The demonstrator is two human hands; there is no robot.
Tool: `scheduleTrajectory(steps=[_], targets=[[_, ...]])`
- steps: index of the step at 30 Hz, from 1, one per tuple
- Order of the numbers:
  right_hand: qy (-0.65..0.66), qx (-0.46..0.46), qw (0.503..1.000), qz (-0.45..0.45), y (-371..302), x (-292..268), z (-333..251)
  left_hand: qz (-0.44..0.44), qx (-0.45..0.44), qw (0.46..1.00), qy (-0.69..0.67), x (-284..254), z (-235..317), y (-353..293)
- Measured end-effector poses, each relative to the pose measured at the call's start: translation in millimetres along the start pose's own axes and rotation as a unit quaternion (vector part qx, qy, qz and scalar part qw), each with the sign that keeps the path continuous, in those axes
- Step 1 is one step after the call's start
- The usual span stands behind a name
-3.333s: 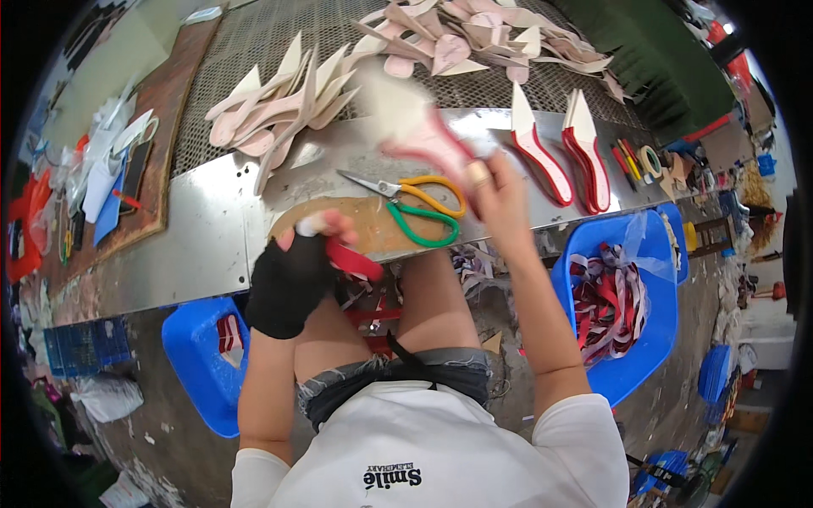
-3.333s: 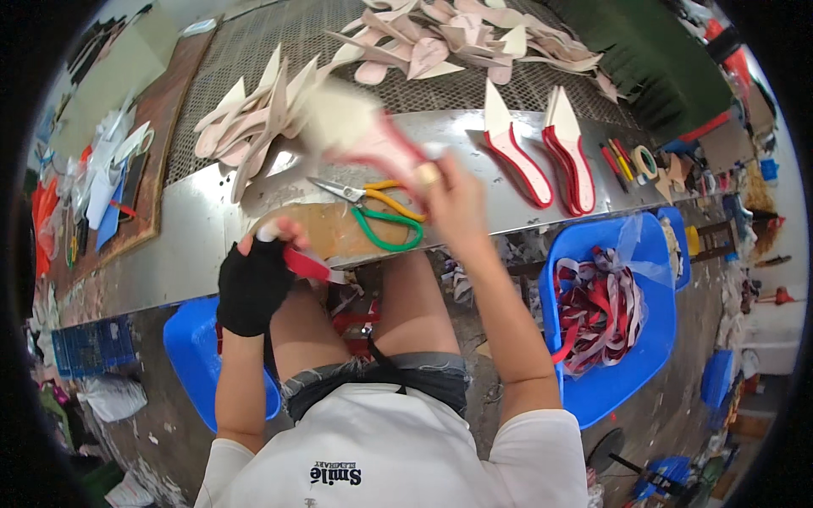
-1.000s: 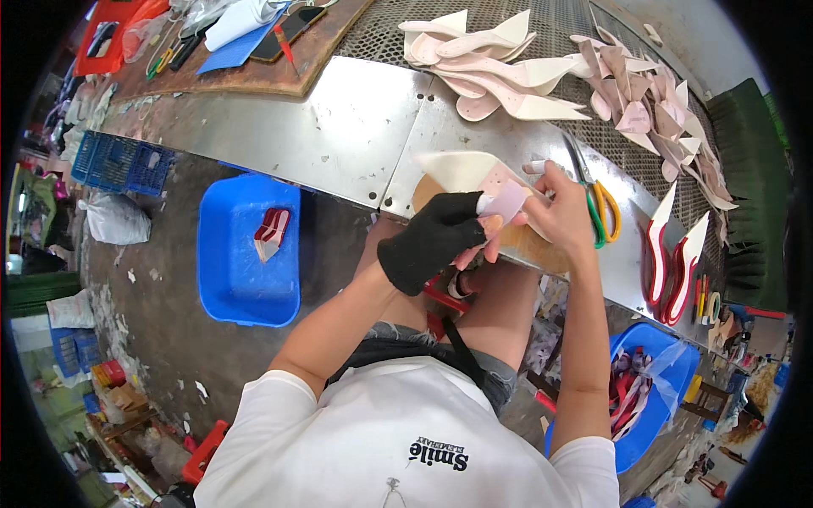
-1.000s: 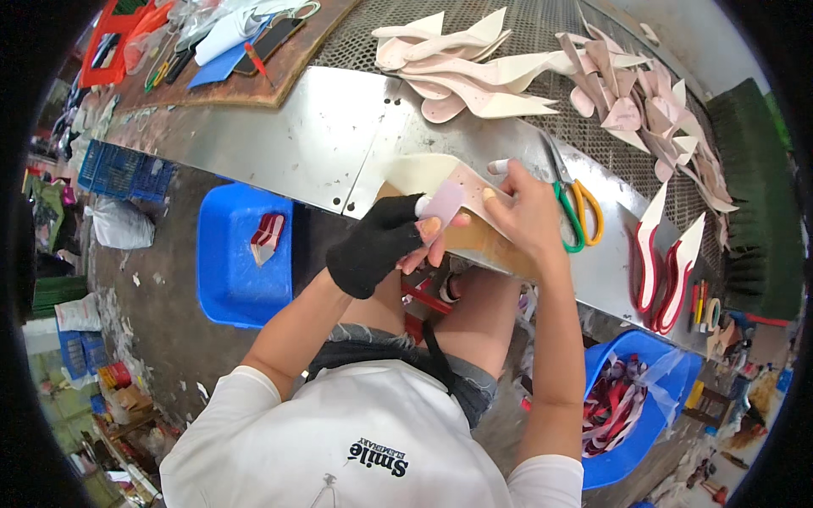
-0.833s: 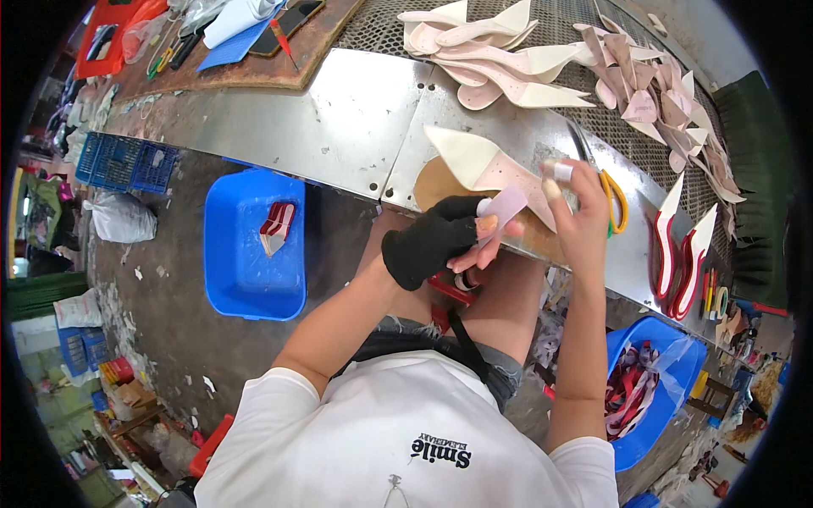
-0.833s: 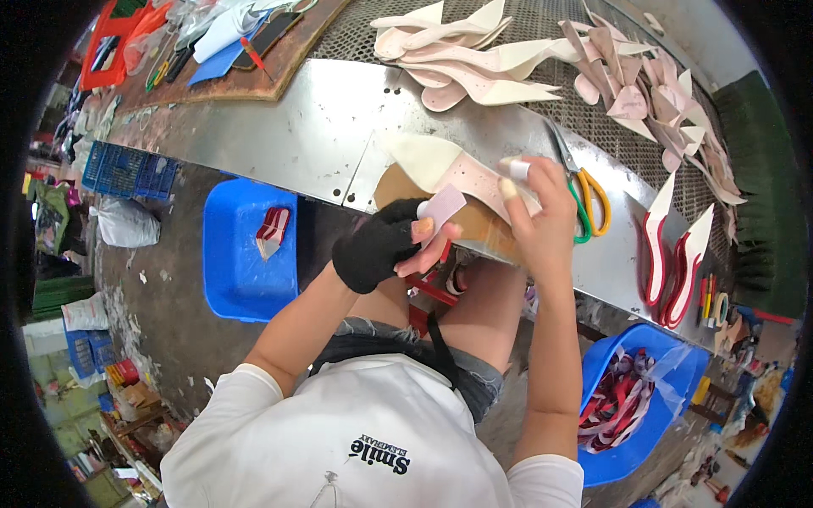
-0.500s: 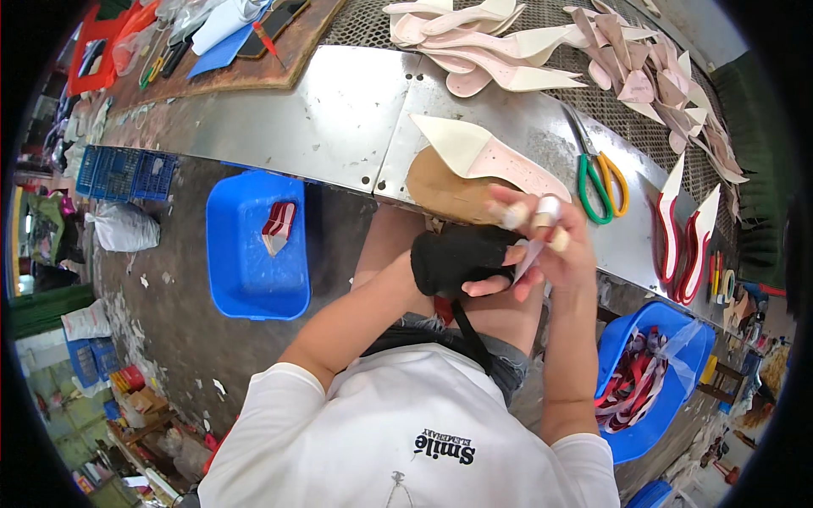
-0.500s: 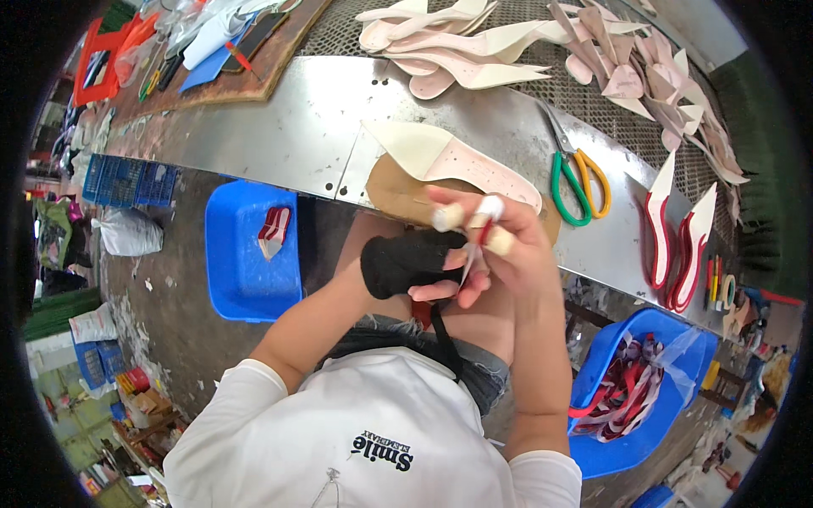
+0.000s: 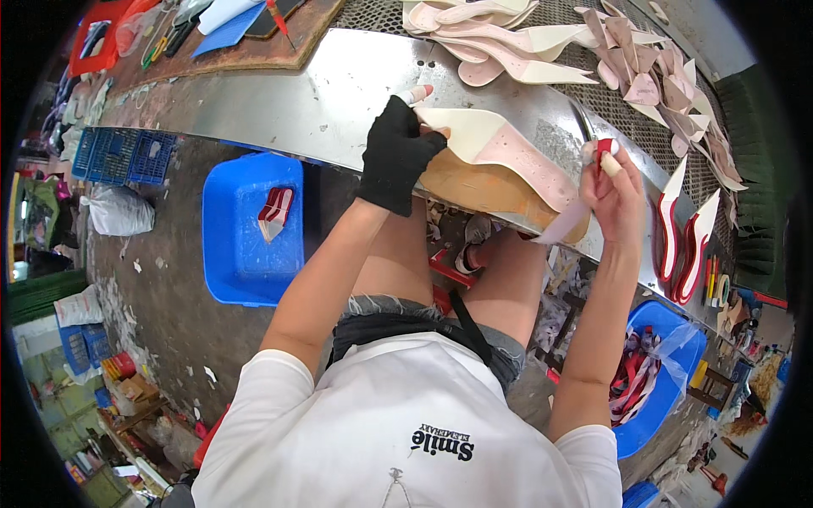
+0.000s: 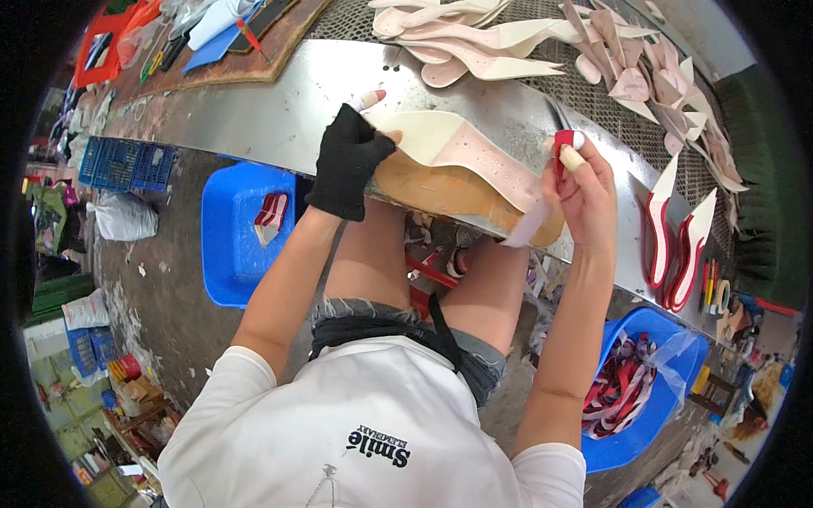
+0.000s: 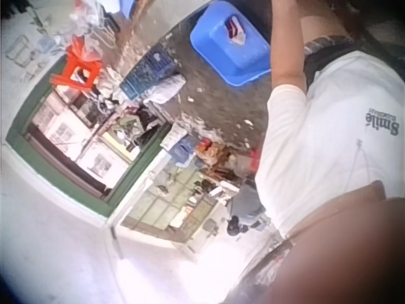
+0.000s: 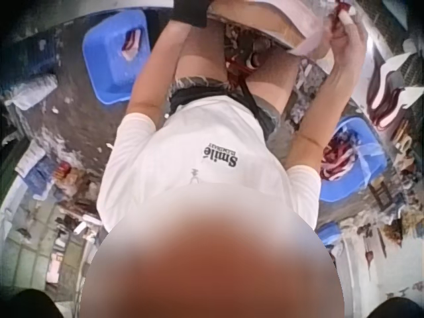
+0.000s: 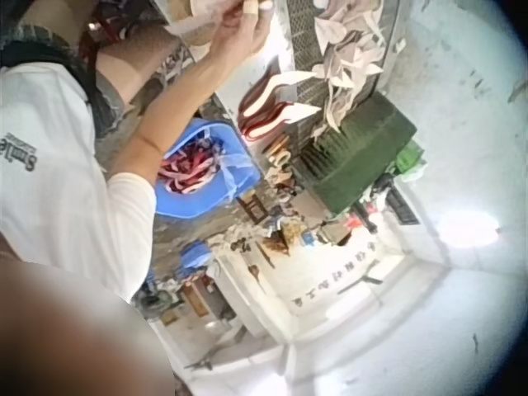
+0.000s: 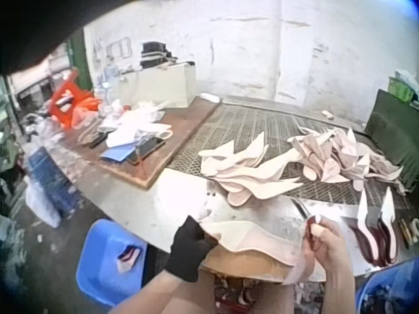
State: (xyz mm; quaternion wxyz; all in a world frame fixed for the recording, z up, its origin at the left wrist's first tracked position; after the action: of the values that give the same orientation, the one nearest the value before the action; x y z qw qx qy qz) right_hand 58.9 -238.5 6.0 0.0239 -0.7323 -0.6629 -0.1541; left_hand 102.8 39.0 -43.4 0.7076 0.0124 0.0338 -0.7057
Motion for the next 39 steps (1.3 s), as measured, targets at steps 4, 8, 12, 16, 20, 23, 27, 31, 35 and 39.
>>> scheduleTrajectory(steps=[4, 8, 12, 16, 20, 23, 27, 31, 35, 39], targets=[[-0.267, 0.028, 0.952, -0.147, -18, 14, -2, -0.01, 0.01, 1.0, -0.027, -15, 10, -14], [-0.501, -0.178, 0.824, -0.196, -33, 40, 1, 0.037, 0.132, 0.955, 0.261, -23, 41, -23], [-0.509, -0.215, 0.818, -0.16, -45, 48, 1, 0.111, 0.333, 0.843, 0.408, 4, 62, -27], [-0.407, -0.111, 0.901, -0.102, -45, 40, -13, 0.011, 0.286, 0.91, 0.299, 23, 50, -16], [-0.29, -0.041, 0.956, -0.017, -32, 46, -14, -0.045, 0.23, 0.941, 0.245, 15, 39, -20], [-0.234, -0.058, 0.967, -0.078, -17, 72, 2, -0.063, 0.223, 0.943, 0.238, 10, 41, -20], [-0.301, -0.071, 0.945, -0.11, -3, 90, 12, -0.082, 0.206, 0.955, 0.196, 6, 44, -17], [-0.355, -0.082, 0.924, -0.114, 0, 96, 12, -0.099, 0.195, 0.954, 0.208, 7, 42, -15], [-0.372, -0.106, 0.919, -0.081, -2, 98, 17, -0.062, 0.209, 0.948, 0.233, 12, 39, -14], [-0.427, -0.164, 0.889, -0.025, -10, 98, 14, -0.021, 0.241, 0.951, 0.191, 13, 40, -17]])
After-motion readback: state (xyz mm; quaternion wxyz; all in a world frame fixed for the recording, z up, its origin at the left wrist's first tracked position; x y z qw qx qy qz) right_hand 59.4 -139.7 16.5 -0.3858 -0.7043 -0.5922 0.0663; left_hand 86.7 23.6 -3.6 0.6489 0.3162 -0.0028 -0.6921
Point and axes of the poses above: each hand's wrist, its own y-axis towards the middle knuckle, its own x-axis out of the palm, z = x × y, the point moved 4 cm from there along y, towards the middle knuckle, and after that the axes turned 11 degrees about -x, right-handed, at the moved point
